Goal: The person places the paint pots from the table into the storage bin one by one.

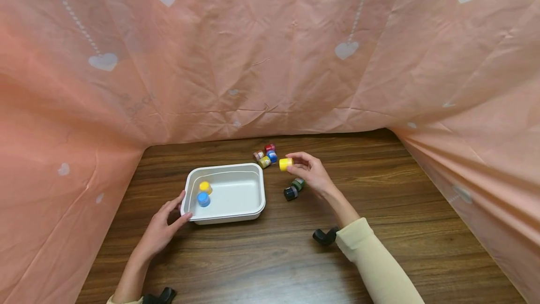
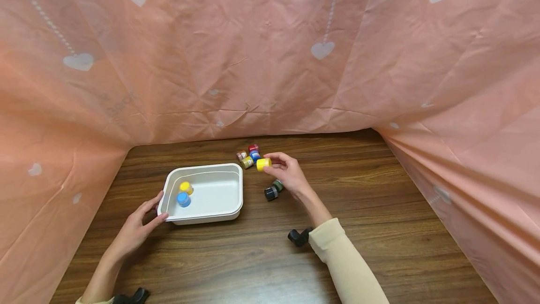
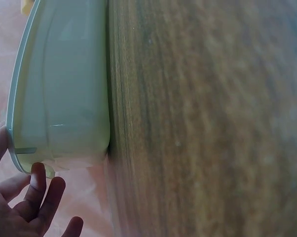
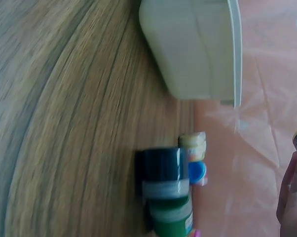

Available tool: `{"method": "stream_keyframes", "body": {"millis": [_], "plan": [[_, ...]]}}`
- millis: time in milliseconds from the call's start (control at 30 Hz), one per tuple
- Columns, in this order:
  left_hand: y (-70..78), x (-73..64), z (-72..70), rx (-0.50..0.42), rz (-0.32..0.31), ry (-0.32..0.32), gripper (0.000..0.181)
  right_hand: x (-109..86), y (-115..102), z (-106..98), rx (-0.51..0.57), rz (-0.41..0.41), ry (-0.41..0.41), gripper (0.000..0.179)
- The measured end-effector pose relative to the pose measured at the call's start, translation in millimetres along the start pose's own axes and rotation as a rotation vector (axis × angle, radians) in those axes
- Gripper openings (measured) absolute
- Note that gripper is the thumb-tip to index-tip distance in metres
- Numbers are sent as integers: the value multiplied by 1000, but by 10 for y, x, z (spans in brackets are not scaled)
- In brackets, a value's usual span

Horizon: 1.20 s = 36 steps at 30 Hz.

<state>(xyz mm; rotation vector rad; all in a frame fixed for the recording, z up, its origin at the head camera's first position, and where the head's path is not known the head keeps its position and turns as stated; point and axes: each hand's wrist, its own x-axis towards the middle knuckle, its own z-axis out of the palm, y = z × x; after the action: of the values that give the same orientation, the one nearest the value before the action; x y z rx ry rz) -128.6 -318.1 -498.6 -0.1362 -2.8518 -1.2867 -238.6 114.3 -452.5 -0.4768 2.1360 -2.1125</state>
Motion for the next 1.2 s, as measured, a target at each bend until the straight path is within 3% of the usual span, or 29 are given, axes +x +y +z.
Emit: {"method": "stream_keyframes", "body": {"millis": [400,1200], "plan": [[2,-1,-6,9,5,5,74,92,-126,345,27,-21,-45,42],[-7,-3,-5,10,21,16,75,233,-163,953,-102,-12,-207,39]]}}
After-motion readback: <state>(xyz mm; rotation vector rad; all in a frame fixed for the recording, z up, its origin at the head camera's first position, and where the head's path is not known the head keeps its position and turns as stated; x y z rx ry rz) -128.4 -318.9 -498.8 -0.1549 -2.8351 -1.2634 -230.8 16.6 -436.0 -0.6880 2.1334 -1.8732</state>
